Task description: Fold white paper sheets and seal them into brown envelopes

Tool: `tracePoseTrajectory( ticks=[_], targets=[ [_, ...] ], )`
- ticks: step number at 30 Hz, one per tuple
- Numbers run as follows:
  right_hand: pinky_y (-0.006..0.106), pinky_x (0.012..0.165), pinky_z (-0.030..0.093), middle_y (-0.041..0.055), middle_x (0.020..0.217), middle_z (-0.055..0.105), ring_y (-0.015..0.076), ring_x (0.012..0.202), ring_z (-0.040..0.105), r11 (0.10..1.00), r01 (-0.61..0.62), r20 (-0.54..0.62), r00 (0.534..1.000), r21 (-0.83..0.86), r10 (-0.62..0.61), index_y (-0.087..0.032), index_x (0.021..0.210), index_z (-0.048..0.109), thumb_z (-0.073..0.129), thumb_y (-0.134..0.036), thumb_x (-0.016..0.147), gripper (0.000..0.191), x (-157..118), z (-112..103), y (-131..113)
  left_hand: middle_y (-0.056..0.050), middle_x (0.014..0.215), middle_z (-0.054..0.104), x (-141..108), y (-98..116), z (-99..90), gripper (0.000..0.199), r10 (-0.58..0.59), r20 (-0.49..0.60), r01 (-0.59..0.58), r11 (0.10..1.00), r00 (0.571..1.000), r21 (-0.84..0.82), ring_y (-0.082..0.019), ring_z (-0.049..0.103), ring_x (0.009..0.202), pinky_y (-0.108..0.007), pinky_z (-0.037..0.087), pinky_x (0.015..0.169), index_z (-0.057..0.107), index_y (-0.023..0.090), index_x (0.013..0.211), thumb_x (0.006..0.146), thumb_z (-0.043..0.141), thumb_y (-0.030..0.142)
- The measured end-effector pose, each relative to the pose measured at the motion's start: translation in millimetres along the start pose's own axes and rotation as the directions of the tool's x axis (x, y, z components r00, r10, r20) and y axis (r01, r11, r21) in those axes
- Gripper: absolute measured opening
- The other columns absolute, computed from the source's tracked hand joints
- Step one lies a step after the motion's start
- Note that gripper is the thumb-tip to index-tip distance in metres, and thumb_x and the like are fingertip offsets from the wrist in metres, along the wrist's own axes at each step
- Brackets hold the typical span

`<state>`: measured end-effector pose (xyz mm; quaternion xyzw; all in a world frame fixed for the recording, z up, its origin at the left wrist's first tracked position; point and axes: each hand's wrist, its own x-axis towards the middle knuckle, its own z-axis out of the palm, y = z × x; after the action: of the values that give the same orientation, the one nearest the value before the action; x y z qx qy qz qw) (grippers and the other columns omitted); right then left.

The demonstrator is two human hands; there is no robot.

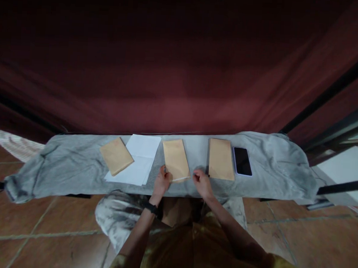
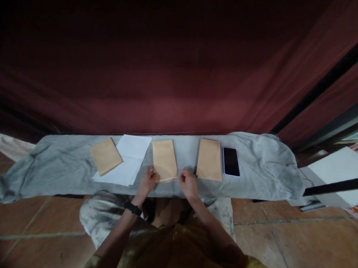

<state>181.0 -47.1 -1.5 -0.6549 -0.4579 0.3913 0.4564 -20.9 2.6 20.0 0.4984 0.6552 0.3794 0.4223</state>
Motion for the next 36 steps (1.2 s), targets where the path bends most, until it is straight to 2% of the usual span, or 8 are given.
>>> tracePoseTrajectory(
  ticks=[2,4,7,10,13,20,29,36],
  targets=[
    [0.037,0.092,0.052,0.0074,0.102,0.069,0.0229,0.097,0.065,0.991,0.078,0.025,0.997,-0.105,-0.076,-0.022,0.102,0.068,0.055,-0.023,0.086,0.021,-2.0,-2.9,0.6,-0.001,0.071,0.066,-0.7,-5.2,-3.7,0.04,0.039,-0.028,-0.036,0.993,0.999,0.11,-0.02,0.065,0.064,-0.03,0.051,0.066,0.059,0.019,0.121,0.081,0.058,0.018],
    [0.04,0.099,0.05,0.0096,0.112,0.067,0.0242,0.107,0.062,0.932,0.244,0.102,0.969,-0.267,-0.225,-0.023,0.111,0.068,0.054,-0.019,0.09,0.026,-1.3,-3.6,-0.7,-0.006,0.086,0.071,-4.5,-8.4,-4.7,0.046,0.108,-0.035,-0.094,0.954,0.994,0.286,-0.023,0.069,0.076,-0.034,0.053,0.074,0.054,0.018,0.132,0.086,0.053,0.019],
    [0.042,0.104,0.047,0.0097,0.126,0.064,0.0252,0.117,0.058,0.707,0.531,0.306,0.847,-0.467,-0.434,-0.025,0.122,0.067,0.053,-0.019,0.095,0.03,4.0,-1.8,-4.0,-0.015,0.116,0.067,-12.3,-10.5,-5.2,0.049,0.269,-0.006,-0.229,0.832,0.963,0.505,-0.028,0.068,0.102,-0.041,0.054,0.089,0.049,0.017,0.14,0.092,0.051,0.024],
    [0.042,0.104,0.047,0.0083,0.135,0.062,0.025,0.12,0.057,0.57,0.641,0.449,0.767,-0.514,-0.459,-0.025,0.126,0.065,0.055,-0.02,0.097,0.031,10.7,-0.2,-6.0,-0.014,0.138,0.057,-18.5,-12.1,-9.3,0.048,0.438,0.159,-0.443,0.687,0.885,0.576,-0.029,0.056,0.126,-0.045,0.048,0.105,0.053,0.021,0.14,0.093,0.057,0.029],
    [0.043,0.104,0.047,0.0091,0.136,0.062,0.0253,0.121,0.058,0.504,0.671,0.516,0.741,-0.543,-0.431,-0.023,0.128,0.064,0.057,-0.019,0.097,0.032,14.9,-1.0,-6.3,-0.01,0.144,0.056,-20.6,-14.1,-16.5,0.042,0.459,0.364,-0.581,0.558,0.811,0.593,-0.028,0.052,0.131,-0.046,0.046,0.109,0.058,0.024,0.135,0.093,0.058,0.026],
    [0.044,0.104,0.045,0.0093,0.135,0.063,0.0264,0.116,0.062,0.417,0.716,0.585,0.698,-0.56,-0.414,-0.025,0.128,0.064,0.056,-0.021,0.098,0.031,20.1,-4.5,-11.1,-0.011,0.142,0.06,-14.0,-10.4,-26.5,0.037,0.405,0.527,-0.664,0.445,0.748,0.6,-0.026,0.052,0.135,-0.045,0.042,0.114,0.062,0.022,0.129,0.095,0.051,0.015],
    [0.043,0.103,0.044,0.0091,0.131,0.065,0.0257,0.113,0.063,0.414,0.727,0.602,0.686,-0.548,-0.408,-0.025,0.125,0.066,0.056,-0.02,0.099,0.029,23.5,-5.0,-11.2,-0.009,0.144,0.059,-13.9,-7.0,-32.4,0.052,0.385,0.608,-0.719,0.398,0.694,0.569,-0.021,0.05,0.138,-0.042,0.04,0.117,0.06,0.024,0.13,0.088,0.042,0.0],
    [0.043,0.103,0.045,0.0088,0.132,0.065,0.0256,0.117,0.061,0.422,0.727,0.605,0.686,-0.542,-0.404,-0.025,0.128,0.065,0.056,-0.02,0.099,0.031,24.1,-4.9,-9.4,-0.009,0.144,0.059,-15.5,-5.1,-34.1,0.054,0.367,0.618,-0.719,0.378,0.695,0.583,-0.022,0.05,0.138,-0.042,0.041,0.116,0.059,0.024,0.132,0.088,0.039,0.0]
  ],
)
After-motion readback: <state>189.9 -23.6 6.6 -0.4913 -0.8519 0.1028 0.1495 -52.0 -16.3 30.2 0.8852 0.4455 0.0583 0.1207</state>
